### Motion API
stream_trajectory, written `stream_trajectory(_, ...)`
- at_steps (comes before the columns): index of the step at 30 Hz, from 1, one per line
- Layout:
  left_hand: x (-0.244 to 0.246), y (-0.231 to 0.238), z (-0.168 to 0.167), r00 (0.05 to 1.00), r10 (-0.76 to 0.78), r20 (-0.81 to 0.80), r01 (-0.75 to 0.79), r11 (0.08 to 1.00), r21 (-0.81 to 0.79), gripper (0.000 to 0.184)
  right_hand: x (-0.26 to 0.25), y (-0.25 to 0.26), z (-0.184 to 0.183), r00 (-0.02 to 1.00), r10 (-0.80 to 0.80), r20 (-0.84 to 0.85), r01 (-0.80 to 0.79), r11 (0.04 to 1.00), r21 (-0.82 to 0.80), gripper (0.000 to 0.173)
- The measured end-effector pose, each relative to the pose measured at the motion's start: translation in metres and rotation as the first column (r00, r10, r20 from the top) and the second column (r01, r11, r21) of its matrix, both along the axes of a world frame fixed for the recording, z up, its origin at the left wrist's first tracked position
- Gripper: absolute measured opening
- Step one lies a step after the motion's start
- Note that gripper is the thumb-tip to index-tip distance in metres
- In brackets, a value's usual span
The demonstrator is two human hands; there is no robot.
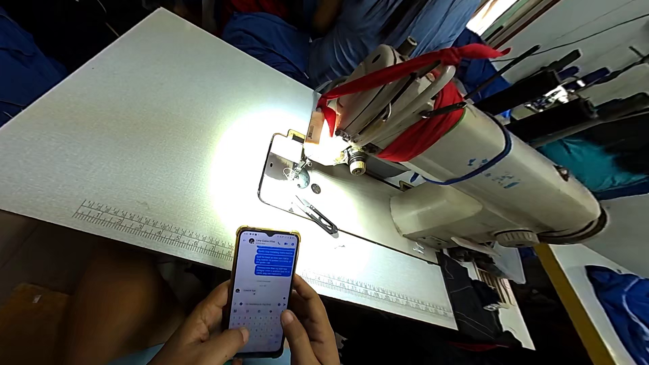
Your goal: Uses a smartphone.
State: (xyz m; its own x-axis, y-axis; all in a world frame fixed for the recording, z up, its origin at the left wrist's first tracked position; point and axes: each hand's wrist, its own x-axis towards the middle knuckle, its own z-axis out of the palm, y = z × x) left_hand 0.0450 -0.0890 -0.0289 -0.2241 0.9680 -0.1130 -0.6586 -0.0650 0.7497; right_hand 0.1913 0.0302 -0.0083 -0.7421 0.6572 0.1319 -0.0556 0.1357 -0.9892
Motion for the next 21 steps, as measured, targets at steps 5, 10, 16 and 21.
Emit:
stream_trajectory(5, 0.0001, 0.0, 0.0007, 1.0, -0.028, -0.012, 0.029, 0.999, 0.015, 0.052, -0.0021, -0.0021, 0.0019, 0.997, -0.079, 0.008, 0.079, 0.997, 0.001, 0.033)
stream_trajectory(10, -0.0009, 0.001, 0.0014, 0.999, -0.027, -0.029, 0.028, 0.999, 0.02, 0.053, -0.0008, -0.0014, 0.0011, 0.998, -0.059, 0.007, 0.059, 0.998, -0.006, 0.036)
stream_trajectory(16, -0.0022, 0.0007, 0.004, 0.999, -0.021, -0.04, 0.021, 1.0, 0.006, 0.054, -0.0008, -0.0006, -0.0002, 0.999, -0.027, -0.033, 0.026, 0.999, -0.03, 0.04)
stream_trajectory(21, -0.0025, 0.0012, 0.0064, 1.0, -0.014, -0.018, 0.014, 1.0, -0.002, 0.055, -0.0013, -0.0006, 0.0002, 0.999, -0.014, -0.031, 0.013, 1.0, -0.024, 0.041)
